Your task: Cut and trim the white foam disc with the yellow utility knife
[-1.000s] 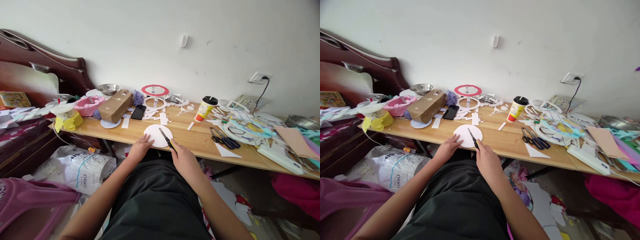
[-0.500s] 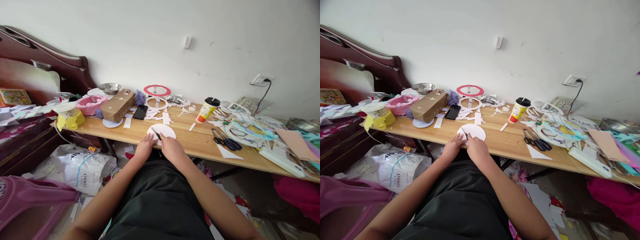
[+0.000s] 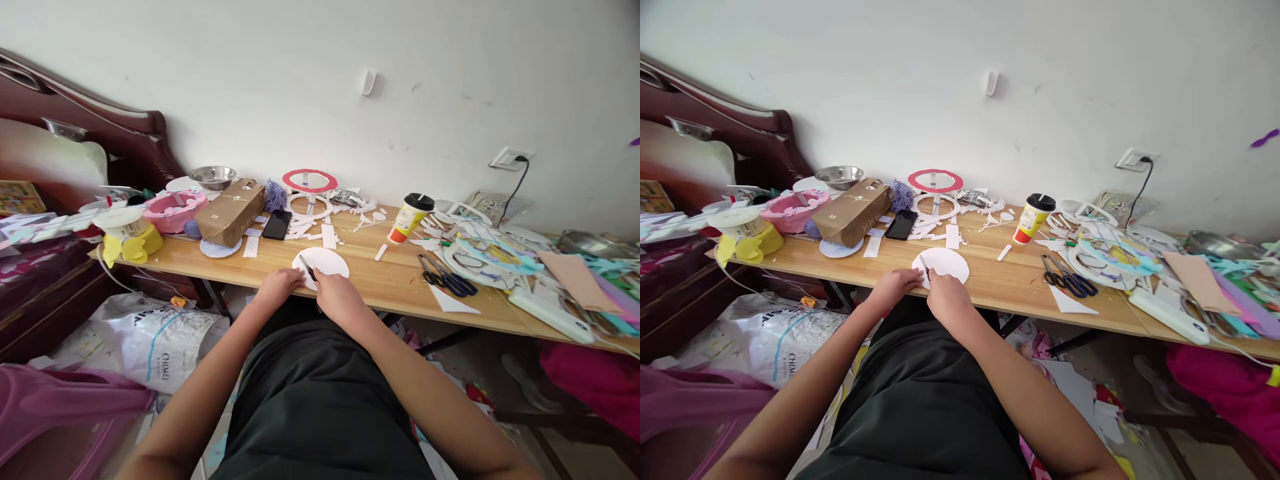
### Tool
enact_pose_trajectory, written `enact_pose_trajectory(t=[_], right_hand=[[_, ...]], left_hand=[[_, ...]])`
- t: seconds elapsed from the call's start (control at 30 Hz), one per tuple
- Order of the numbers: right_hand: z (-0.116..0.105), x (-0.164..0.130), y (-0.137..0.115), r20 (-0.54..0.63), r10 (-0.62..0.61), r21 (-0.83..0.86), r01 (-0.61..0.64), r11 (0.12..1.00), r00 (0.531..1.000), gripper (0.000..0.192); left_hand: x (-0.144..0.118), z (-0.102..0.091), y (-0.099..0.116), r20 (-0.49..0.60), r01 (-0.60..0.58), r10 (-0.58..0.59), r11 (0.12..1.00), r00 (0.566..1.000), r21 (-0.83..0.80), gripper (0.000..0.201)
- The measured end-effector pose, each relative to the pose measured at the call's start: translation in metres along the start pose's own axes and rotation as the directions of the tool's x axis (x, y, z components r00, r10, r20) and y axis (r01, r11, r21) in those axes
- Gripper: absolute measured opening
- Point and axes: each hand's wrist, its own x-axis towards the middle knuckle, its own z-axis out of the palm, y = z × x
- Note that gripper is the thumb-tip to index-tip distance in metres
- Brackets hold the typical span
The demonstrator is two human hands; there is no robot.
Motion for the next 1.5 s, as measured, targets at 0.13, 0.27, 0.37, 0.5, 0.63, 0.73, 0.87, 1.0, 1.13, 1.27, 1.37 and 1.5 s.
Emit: enact_pose_trajectory(t=[0.13,0.27,0.37,0.5,0.63,0.73,0.87,1.0,1.13,1.27,1.37,1.5], right_hand=[[-0.009,0.003,-0.010,0.019,0.003,-0.003,-0.003,1.000,1.000,0.042],[-0.022,0.010,-0.018,0.047,-0.015,-0.008,0.015,1.000,0.999,0.031],[-0.029,0.015,-0.022,0.060,-0.027,-0.014,0.028,1.000,0.998,0.026],[-0.026,0.014,-0.027,0.069,-0.027,-0.027,0.029,0.999,0.997,0.028],[-0.010,0.002,-0.031,0.066,-0.011,-0.054,0.014,0.998,0.998,0.043],[0.002,-0.010,-0.031,0.061,0.009,-0.077,-0.005,0.997,0.998,0.055],[0.010,-0.024,-0.026,0.065,0.025,-0.099,-0.019,0.995,0.998,0.059],[0.014,-0.038,-0.023,0.076,0.034,-0.115,-0.025,0.993,0.997,0.061],[0.017,-0.052,-0.022,0.094,0.038,-0.135,-0.025,0.990,0.995,0.064],[0.014,-0.066,-0.022,0.099,0.048,-0.150,-0.032,0.988,0.994,0.064],[0.011,-0.075,-0.020,0.110,0.053,-0.161,-0.034,0.986,0.993,0.062],[0.012,-0.084,-0.017,0.128,0.059,-0.167,-0.037,0.985,0.990,0.065]], left_hand=[[0.006,-0.010,-0.019,-0.023,-0.042,0.041,0.999,0.999,-0.013,0.020],[0.015,-0.013,-0.031,-0.045,-0.036,0.036,0.999,0.998,-0.008,0.019],[0.019,-0.014,-0.032,-0.032,-0.040,0.040,0.999,0.999,-0.001,0.011],[0.019,-0.014,-0.029,-0.017,-0.039,0.039,0.999,0.999,0.029,0.013],[0.019,-0.015,-0.025,0.003,-0.019,0.019,0.997,1.000,0.077,0.017],[0.020,-0.017,-0.019,0.027,-0.003,0.000,0.993,1.000,0.117,0.018],[0.021,-0.017,-0.010,0.058,0.012,-0.021,0.987,0.998,0.159,0.018],[0.022,-0.017,-0.008,0.084,0.013,-0.030,0.980,0.996,0.198,0.018],[0.023,-0.018,-0.008,0.107,-0.001,-0.025,0.971,0.994,0.237,0.016],[0.023,-0.020,-0.007,0.123,-0.019,-0.013,0.967,0.992,0.255,0.017],[0.022,-0.020,-0.007,0.126,-0.019,-0.014,0.965,0.992,0.262,0.018],[0.022,-0.020,-0.007,0.117,-0.004,-0.028,0.963,0.993,0.270,0.019]])
